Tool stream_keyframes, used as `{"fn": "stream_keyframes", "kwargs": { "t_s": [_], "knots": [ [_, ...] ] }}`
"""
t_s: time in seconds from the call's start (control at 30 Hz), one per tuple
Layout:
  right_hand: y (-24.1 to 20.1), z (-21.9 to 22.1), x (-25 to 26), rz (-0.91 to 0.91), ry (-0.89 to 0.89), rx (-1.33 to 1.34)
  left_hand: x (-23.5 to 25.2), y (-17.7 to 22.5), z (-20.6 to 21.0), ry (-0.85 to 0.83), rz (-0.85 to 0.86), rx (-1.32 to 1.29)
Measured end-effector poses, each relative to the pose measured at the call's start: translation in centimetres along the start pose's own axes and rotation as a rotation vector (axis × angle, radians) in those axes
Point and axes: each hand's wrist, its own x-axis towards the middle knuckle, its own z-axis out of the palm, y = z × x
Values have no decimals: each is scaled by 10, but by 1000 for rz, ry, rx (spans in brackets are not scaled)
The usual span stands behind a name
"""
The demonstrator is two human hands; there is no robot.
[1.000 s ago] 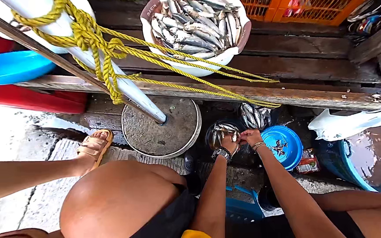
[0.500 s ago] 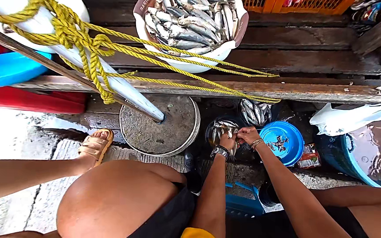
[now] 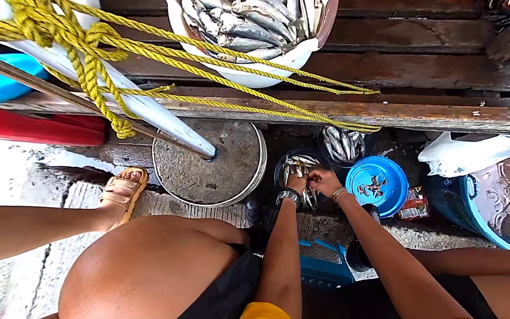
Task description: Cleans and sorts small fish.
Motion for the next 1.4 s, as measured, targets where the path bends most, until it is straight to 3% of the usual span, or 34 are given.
{"fn": "stream_keyframes", "kwargs": {
  "t_s": [0.07,0.17,0.3,0.43,0.53,0.7,0.77,0.83,0.93,1.13,1.27,1.4],
  "knots": [
    [5,7,1,-113,-25,-110,4,0,-1,-1,-40,7],
    [5,11,3,-114,-140,-184,10,-7,-2,4,-62,17],
    [8,11,3,33,-318,-191,24,-32,0,72,-134,-40],
    [15,0,0,257,-445,-205,26,-25,-4,159,-198,-195],
    [53,-36,-3,426,-289,-212,28,-22,-7,195,-152,-313],
    [99,-95,-7,858,-111,-565,49,-49,3,225,-103,-389],
    [92,-89,3,868,20,-506,51,-50,9,249,-122,-498],
    [82,-64,23,763,91,-379,51,-50,11,262,-148,-595],
    [87,-14,61,677,30,-227,50,-48,11,320,-202,-644],
    [121,55,104,837,-125,29,42,-41,13,316,-260,-676],
    [119,55,108,812,-248,120,44,-47,15,314,-279,-641],
    [119,35,90,760,-208,337,47,-48,17,280,-275,-597]
  ]
}}
